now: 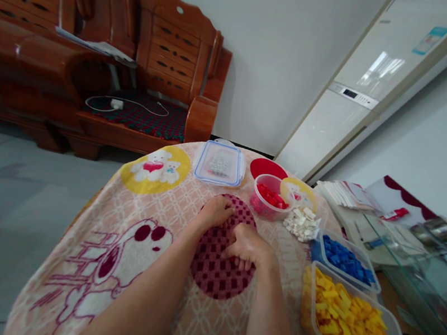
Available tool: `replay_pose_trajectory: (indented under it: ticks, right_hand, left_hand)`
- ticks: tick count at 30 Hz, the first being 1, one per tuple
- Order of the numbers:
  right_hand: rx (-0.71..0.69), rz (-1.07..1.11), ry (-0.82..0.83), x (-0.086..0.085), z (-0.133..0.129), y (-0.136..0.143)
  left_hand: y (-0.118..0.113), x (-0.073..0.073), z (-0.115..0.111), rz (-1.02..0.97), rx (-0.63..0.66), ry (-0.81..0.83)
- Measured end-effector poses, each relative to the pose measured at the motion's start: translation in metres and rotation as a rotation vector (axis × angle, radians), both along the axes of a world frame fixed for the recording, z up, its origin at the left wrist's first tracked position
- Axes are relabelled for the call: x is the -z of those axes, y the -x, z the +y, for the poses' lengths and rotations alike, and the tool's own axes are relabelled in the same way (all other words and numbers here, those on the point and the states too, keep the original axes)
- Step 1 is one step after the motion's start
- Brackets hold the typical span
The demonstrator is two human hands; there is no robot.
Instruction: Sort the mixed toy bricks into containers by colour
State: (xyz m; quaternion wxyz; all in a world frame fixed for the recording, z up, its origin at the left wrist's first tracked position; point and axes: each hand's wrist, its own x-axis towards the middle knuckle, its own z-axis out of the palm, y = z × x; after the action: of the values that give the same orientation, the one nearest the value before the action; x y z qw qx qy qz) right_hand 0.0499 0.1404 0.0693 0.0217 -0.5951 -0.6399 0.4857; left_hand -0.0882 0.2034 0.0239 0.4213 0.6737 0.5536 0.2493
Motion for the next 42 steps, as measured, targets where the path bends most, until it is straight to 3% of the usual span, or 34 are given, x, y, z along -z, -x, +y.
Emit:
replay_pose_trajectory:
  ticks: [5,9,11,15,18,27,32,36,42]
  right_hand:
    - [-0.060,-0.094,-0.087,-0.003,-0.004,0.007]
    - [0.013,0.015,-0.502,-0.003,0.003,0.004]
    - [0.175,0.142,-0.706,-0.004,0.011,-0.002]
    - [0.680,0.429,-0.975,-0.008,0.025,-0.021]
    - [0.813,0.540,-1.079,-0.008,0.031,-0.037]
    - [0.721,0.371,-1.184,-0.003,0.033,-0.044]
    - [0.551,0.098,-1.286,-0.002,0.032,-0.041]
    - [0.422,0.030,-1.254,0.005,0.037,-0.043]
    - [0.507,0.086,-1.317,-0.006,0.028,-0.034]
  left_hand:
    - [-0.001,-0.007,-0.003,-0.024,0.002,0.037]
    - [-0.001,-0.008,-0.002,-0.008,-0.003,0.016]
    - [-0.001,-0.007,-0.002,0.005,-0.001,0.002]
    - [0.000,-0.003,-0.001,0.004,0.009,-0.016]
    - [-0.001,-0.002,0.000,0.016,0.006,-0.032]
    - [-0.001,-0.002,-0.001,-0.022,-0.002,-0.002]
    - [-0.001,-0.001,-0.001,-0.009,-0.003,-0.017]
    - [-0.002,-0.001,-0.002,0.007,-0.015,-0.067]
    - [-0.002,-0.010,-0.002,-0.063,-0.297,-0.405]
